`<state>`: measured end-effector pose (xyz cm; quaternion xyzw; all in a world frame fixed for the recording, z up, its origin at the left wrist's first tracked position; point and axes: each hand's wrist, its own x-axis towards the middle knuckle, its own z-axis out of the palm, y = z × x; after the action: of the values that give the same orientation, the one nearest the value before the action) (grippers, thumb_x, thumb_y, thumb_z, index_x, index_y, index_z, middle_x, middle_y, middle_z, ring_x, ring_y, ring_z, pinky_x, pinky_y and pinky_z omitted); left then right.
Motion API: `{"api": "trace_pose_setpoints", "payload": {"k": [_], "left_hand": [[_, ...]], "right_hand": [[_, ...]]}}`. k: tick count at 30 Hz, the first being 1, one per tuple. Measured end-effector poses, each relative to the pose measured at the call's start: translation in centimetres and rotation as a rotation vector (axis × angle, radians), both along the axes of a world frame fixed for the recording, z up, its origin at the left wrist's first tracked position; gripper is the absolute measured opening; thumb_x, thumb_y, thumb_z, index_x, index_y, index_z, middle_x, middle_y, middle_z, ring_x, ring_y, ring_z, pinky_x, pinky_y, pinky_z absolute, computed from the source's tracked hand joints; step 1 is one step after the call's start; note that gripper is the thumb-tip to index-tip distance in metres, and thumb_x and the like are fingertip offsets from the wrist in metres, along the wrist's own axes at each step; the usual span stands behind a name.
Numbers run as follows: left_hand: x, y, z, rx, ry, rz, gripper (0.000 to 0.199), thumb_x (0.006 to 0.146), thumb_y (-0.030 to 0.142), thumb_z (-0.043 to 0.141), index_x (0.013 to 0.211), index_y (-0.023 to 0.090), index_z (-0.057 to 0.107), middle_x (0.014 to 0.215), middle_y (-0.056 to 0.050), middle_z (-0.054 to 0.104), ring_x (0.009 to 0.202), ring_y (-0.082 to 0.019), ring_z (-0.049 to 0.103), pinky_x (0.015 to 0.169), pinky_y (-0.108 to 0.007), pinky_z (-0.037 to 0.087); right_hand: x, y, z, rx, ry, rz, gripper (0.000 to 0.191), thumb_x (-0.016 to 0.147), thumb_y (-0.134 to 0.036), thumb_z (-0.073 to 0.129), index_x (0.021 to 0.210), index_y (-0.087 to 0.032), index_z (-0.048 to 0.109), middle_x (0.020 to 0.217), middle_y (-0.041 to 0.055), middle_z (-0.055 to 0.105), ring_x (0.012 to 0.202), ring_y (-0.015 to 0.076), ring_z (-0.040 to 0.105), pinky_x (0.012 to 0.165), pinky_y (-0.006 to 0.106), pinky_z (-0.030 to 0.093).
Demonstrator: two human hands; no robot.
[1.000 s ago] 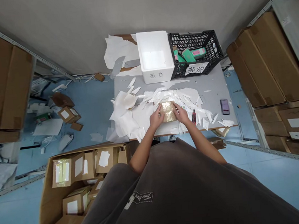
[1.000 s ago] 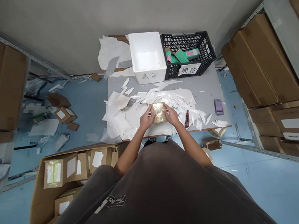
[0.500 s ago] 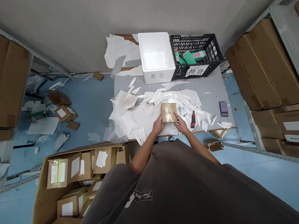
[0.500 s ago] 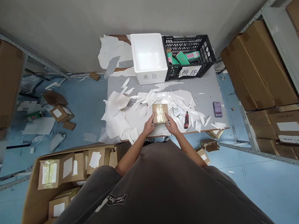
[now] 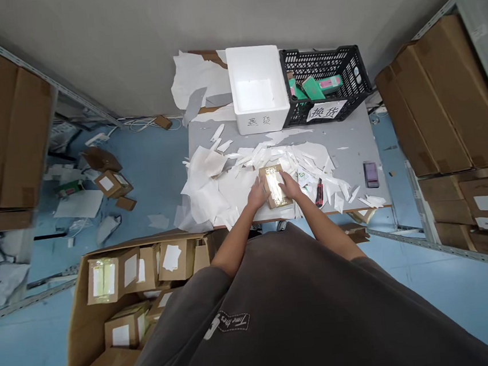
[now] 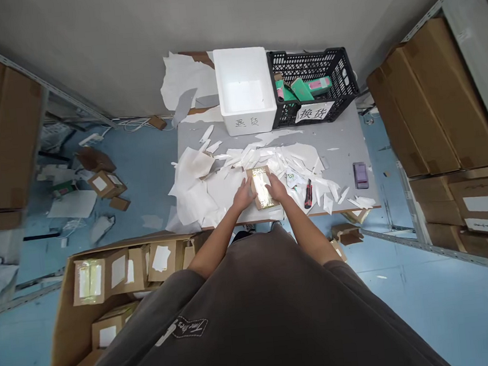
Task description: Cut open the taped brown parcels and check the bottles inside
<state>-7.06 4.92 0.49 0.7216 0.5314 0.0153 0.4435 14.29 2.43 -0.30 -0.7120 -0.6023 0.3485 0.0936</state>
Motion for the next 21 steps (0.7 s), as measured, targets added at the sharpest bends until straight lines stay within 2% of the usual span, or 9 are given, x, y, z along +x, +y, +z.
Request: {"api": "trace_pose_setpoints", "payload": {"k": [3,6,8,12,14,18,21], "left_hand": [[-0.2,1.7,0.6,0.115,0.147,-0.175,0.124,0.083,0.045,0.090,0.180,0.029,0.014,0.187,-0.010,-0.008,0.170,-0.046,0.015,0.130,-0.054,0.038],[0.6,4.0,1.1,0.110,0.243,-0.370,0.151,0.068,0.058,0.099,0.180,0.028,0.003,0.186,-0.009,-0.015,0.171,-0.048,-0.004,0.132,-0.058,0.034],[1.5,5.0,0.9,0.056,0.305,-0.433,0.161,0.063,0.062,0.100,0.179,0.029,-0.007,0.186,-0.009,-0.018,0.170,-0.049,-0.007,0.132,-0.060,0.034],[3.2,5.2,0.3,0.021,0.431,-0.407,0.168,0.060,0.055,0.103,0.177,0.029,-0.016,0.185,-0.009,-0.019,0.171,-0.048,-0.001,0.130,-0.060,0.038],[3.5,4.7,0.3,0.028,0.457,-0.379,0.169,0.061,0.054,0.103,0.177,0.029,-0.017,0.186,-0.009,-0.018,0.171,-0.047,0.000,0.129,-0.058,0.040],[3.7,3.0,0.7,0.020,0.449,-0.315,0.168,0.063,0.062,0.101,0.177,0.029,-0.019,0.186,-0.009,-0.016,0.171,-0.047,0.004,0.128,-0.056,0.043],[4.1,1.5,0.8,0.002,0.447,-0.238,0.167,0.065,0.065,0.099,0.176,0.030,-0.021,0.186,-0.008,-0.017,0.171,-0.048,0.006,0.127,-0.056,0.044]], "right_hand": [[1.3,-2.1,0.0,0.051,-0.072,-0.043,0.074,0.103,-0.033,0.052,0.173,-0.015,0.036,0.182,0.0161,0.029,0.166,0.0320,0.032,0.133,0.051,0.035],[3.6,-4.7,0.2,0.094,-0.109,-0.094,0.070,0.105,-0.034,0.051,0.171,-0.017,0.039,0.180,0.0156,0.032,0.166,0.0323,0.032,0.133,0.053,0.034],[5.5,-6.3,0.1,0.104,-0.126,-0.152,0.068,0.104,-0.032,0.050,0.170,-0.016,0.042,0.178,0.0167,0.036,0.165,0.0323,0.034,0.133,0.052,0.033],[10.1,-9.0,-0.6,0.078,-0.172,-0.309,0.064,0.102,-0.029,0.050,0.163,-0.011,0.049,0.168,0.0208,0.049,0.159,0.0319,0.041,0.131,0.049,0.036],[12.4,-9.7,-1.4,-0.011,-0.187,-0.410,0.060,0.102,-0.029,0.052,0.159,-0.011,0.053,0.160,0.0220,0.057,0.151,0.0323,0.051,0.125,0.047,0.043],[16.0,-9.5,-3.7,-0.294,-0.184,-0.560,0.047,0.105,-0.032,0.057,0.146,-0.009,0.063,0.138,0.0233,0.071,0.125,0.0319,0.068,0.108,0.041,0.051],[17.2,-8.6,-5.8,-0.358,-0.186,-0.563,0.041,0.105,-0.032,0.061,0.137,-0.006,0.065,0.133,0.0297,0.069,0.124,0.0365,0.068,0.105,0.045,0.052]]}}
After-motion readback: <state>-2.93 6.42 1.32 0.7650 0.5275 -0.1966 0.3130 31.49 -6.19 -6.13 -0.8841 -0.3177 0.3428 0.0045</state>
